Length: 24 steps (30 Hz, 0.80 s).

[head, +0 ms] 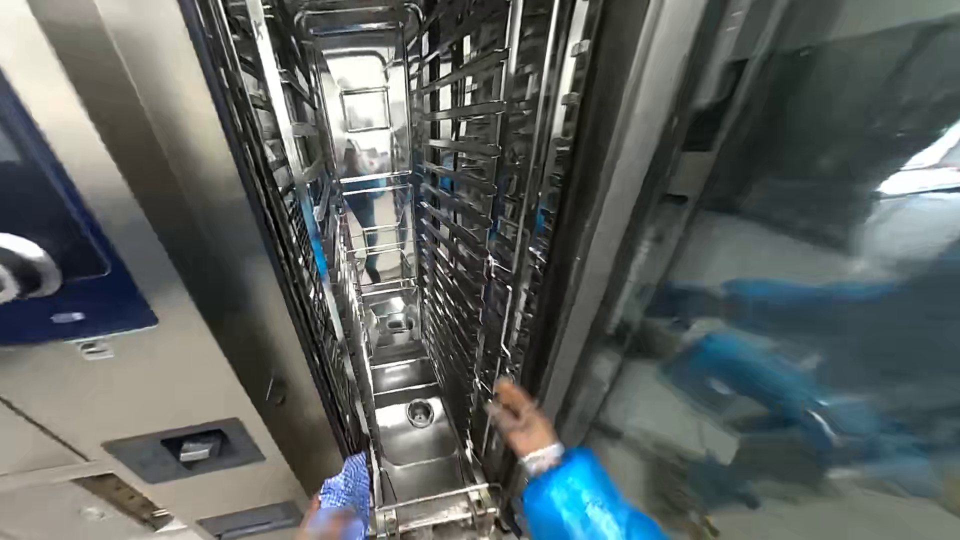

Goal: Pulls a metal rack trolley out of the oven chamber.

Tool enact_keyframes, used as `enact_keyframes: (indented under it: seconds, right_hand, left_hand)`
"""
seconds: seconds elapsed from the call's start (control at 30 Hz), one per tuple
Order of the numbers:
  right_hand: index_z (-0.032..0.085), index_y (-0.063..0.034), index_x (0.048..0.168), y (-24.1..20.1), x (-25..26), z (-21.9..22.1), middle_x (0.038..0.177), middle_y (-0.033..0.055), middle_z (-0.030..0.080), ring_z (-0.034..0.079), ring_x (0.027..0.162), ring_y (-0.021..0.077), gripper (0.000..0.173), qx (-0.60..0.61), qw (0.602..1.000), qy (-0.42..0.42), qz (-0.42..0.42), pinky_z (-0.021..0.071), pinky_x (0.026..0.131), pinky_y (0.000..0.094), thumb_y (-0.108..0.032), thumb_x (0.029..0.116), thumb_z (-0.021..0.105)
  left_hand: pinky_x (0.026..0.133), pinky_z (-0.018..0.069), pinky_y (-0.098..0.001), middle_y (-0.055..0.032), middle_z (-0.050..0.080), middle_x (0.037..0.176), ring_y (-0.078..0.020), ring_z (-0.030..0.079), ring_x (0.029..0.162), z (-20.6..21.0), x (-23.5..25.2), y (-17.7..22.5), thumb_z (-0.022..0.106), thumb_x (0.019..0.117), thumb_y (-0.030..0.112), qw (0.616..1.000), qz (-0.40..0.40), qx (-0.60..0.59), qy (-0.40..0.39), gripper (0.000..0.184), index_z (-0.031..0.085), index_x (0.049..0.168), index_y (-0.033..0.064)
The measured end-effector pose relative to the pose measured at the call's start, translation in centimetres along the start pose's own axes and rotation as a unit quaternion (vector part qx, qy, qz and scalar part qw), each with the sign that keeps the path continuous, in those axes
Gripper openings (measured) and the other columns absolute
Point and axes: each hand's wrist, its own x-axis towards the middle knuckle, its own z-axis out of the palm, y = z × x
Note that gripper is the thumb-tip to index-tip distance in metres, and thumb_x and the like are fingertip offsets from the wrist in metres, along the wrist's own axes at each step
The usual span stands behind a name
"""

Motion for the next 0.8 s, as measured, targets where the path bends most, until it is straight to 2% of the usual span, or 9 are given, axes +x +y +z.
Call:
enact_keyframes:
  seconds: [0.07,0.17,0.27,0.3,0.37,0.5,0.6,0.7,0.8]
  right_hand:
    - [0.038,0.0021,0.155,-0.9,7.3,-2.4,0.148,0.0287,0.052,0.061,0.126,0.04,0.065,-0.062,0.996,0.068,-0.004,0.0501,0.107,0.0538,-0.015,0.0992,0.067]
    - [0.032,0.0006,0.158,-1.9,14.0,-2.0,0.153,0.0292,0.047,0.051,0.138,0.0443,0.07,-0.073,0.994,0.077,0.013,0.0402,0.114,0.0597,-0.018,0.1007,0.068]
    - [0.05,0.0029,0.145,-2.2,17.2,-1.2,0.133,0.0254,0.064,0.061,0.124,0.0377,0.046,0.017,0.994,0.096,0.041,0.0452,0.107,0.0552,-0.017,0.1044,0.062]
    - [0.057,0.0042,0.136,-1.9,17.9,-1.1,0.121,0.0252,0.067,0.065,0.111,0.0353,0.036,0.042,0.993,0.101,0.043,0.0478,0.1,0.0534,-0.018,0.1073,0.056]
    - [0.061,0.0064,0.129,-0.5,18.8,-0.7,0.109,0.023,0.067,0.063,0.094,0.0292,0.038,0.053,0.993,0.102,0.04,0.0484,0.089,0.0491,-0.023,0.1117,0.045]
    - [0.061,0.0064,0.127,0.7,19.4,-0.2,0.112,0.0235,0.067,0.063,0.096,0.032,0.041,0.041,0.992,0.111,0.04,0.0482,0.09,0.0524,-0.027,0.1126,0.042]
    - [0.061,0.0048,0.127,0.7,19.2,-0.3,0.112,0.0227,0.066,0.063,0.096,0.0309,0.04,0.044,0.992,0.112,0.047,0.0486,0.089,0.0509,-0.027,0.1129,0.041]
    - [0.06,0.0054,0.126,0.8,19.3,-0.3,0.111,0.022,0.066,0.062,0.096,0.0295,0.037,0.051,0.991,0.113,0.048,0.0489,0.088,0.0497,-0.024,0.1126,0.042]
    - [0.061,0.0065,0.123,0.5,19.3,-0.4,0.109,0.0232,0.066,0.062,0.096,0.0313,0.036,0.048,0.991,0.118,0.046,0.0485,0.088,0.0513,-0.023,0.1123,0.043]
  left_hand:
    - [0.087,0.0577,-0.04,-0.0204,0.066,0.116,-0.0198,0.067,0.099,1.6,4.4,2.6,0.066,0.0834,0.004,0.997,0.047,0.054,0.018,0.056,0.051,0.136,-0.0084]
    - [0.094,0.0559,-0.0488,-0.0242,0.061,0.134,-0.0305,0.066,0.114,3.5,10.0,5.8,0.071,0.0809,0.009,0.991,0.036,0.117,0.047,0.084,0.034,0.157,0.0062]
    - [0.097,0.053,-0.0559,-0.0297,0.061,0.13,-0.0391,0.065,0.115,5.6,14.5,8.5,0.078,0.0852,0.012,0.978,-0.019,0.179,0.107,0.094,0.021,0.16,0.0061]
    - [0.098,0.0518,-0.0574,-0.0308,0.061,0.129,-0.0413,0.064,0.116,6.0,15.2,9.2,0.079,0.0871,0.015,0.971,-0.027,0.196,0.133,0.09,0.024,0.158,0.0032]
    - [0.096,0.0505,-0.0605,-0.0321,0.062,0.126,-0.0446,0.064,0.113,6.4,15.7,9.9,0.079,0.0897,0.015,0.962,-0.017,0.192,0.192,0.08,0.032,0.153,0.0006]
    - [0.09,0.0528,-0.0621,-0.0263,0.067,0.121,-0.0417,0.067,0.107,8.3,13.0,10.0,0.08,0.0858,0.014,0.951,0.058,0.208,0.221,0.078,0.039,0.152,0.0066]
    - [0.09,0.0537,-0.0622,-0.0238,0.069,0.117,-0.0403,0.069,0.104,9.7,12.9,10.1,0.08,0.0847,0.018,0.95,0.056,0.261,0.163,0.077,0.041,0.151,0.0099]
    - [0.096,0.0515,-0.0624,-0.0257,0.067,0.123,-0.0427,0.067,0.111,10.1,17.0,10.6,0.078,0.0892,0.026,0.941,-0.039,0.328,0.072,0.098,0.016,0.164,0.0217]
    - [0.097,0.0518,-0.0604,-0.0317,0.06,0.132,-0.0438,0.063,0.115,11.0,21.3,10.8,0.079,0.0881,0.015,0.978,-0.006,0.198,0.069,0.107,0.006,0.166,0.0166]
